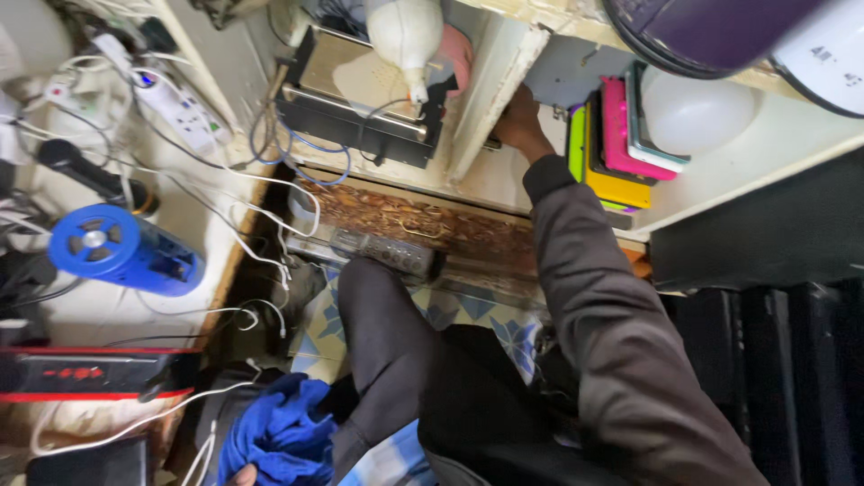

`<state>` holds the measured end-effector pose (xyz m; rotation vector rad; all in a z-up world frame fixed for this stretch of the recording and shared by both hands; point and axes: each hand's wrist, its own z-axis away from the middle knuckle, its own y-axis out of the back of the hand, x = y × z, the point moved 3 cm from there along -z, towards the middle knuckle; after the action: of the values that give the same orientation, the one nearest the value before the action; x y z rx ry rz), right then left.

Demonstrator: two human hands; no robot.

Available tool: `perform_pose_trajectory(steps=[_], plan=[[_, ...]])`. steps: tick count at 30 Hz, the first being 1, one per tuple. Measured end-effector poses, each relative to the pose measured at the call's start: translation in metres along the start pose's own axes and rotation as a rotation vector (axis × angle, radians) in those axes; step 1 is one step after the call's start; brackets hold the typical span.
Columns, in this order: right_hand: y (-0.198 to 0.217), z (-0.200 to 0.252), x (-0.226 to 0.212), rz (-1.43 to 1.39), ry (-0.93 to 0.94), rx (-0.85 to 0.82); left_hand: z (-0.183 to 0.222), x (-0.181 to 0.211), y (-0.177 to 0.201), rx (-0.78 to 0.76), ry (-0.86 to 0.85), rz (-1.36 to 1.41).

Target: The person reaches into a shelf to retrieve various electronic items, including speakers, a phone, and hard drives, and wipes each one using a blue cloth.

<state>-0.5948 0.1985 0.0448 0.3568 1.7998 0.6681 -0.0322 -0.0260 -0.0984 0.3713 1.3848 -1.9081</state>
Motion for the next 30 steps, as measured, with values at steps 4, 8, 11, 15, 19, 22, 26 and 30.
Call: perform_pose_trajectory(steps=[4, 8, 11, 15, 19, 22, 26, 30], plan=[[-0.011, -0.019, -0.014, 0.662, 0.194, -0.112, 0.037, -0.012, -0.053, 0.376, -0.930, -0.058], [-0.010, -0.021, -0.002, 0.469, 0.418, -0.059, 0.045, -0.019, -0.042, 0.319, -0.751, -0.077], [-0.005, -0.019, -0.002, 0.290, -0.027, -0.052, 0.057, -0.059, -0.092, -0.593, -0.398, -0.229], [-0.006, -0.018, 0.010, 0.097, -0.278, -0.020, 0.052, -0.041, -0.069, -0.768, -0.440, -0.374], [-0.009, -0.020, 0.013, -0.214, -0.516, -0.002, 0.057, -0.065, -0.125, -0.779, -0.050, -0.524], [-0.007, -0.020, 0.017, -0.331, -0.637, 0.061, 0.057, -0.061, -0.123, -0.772, -0.171, -0.364], [-0.004, -0.015, 0.029, -0.458, -0.766, 0.208, 0.065, -0.070, -0.143, -0.692, -0.064, -0.512], [0.001, 0.061, 0.043, -0.116, -0.103, 0.072, 0.054, -0.062, -0.101, -0.721, -0.174, -0.304]])
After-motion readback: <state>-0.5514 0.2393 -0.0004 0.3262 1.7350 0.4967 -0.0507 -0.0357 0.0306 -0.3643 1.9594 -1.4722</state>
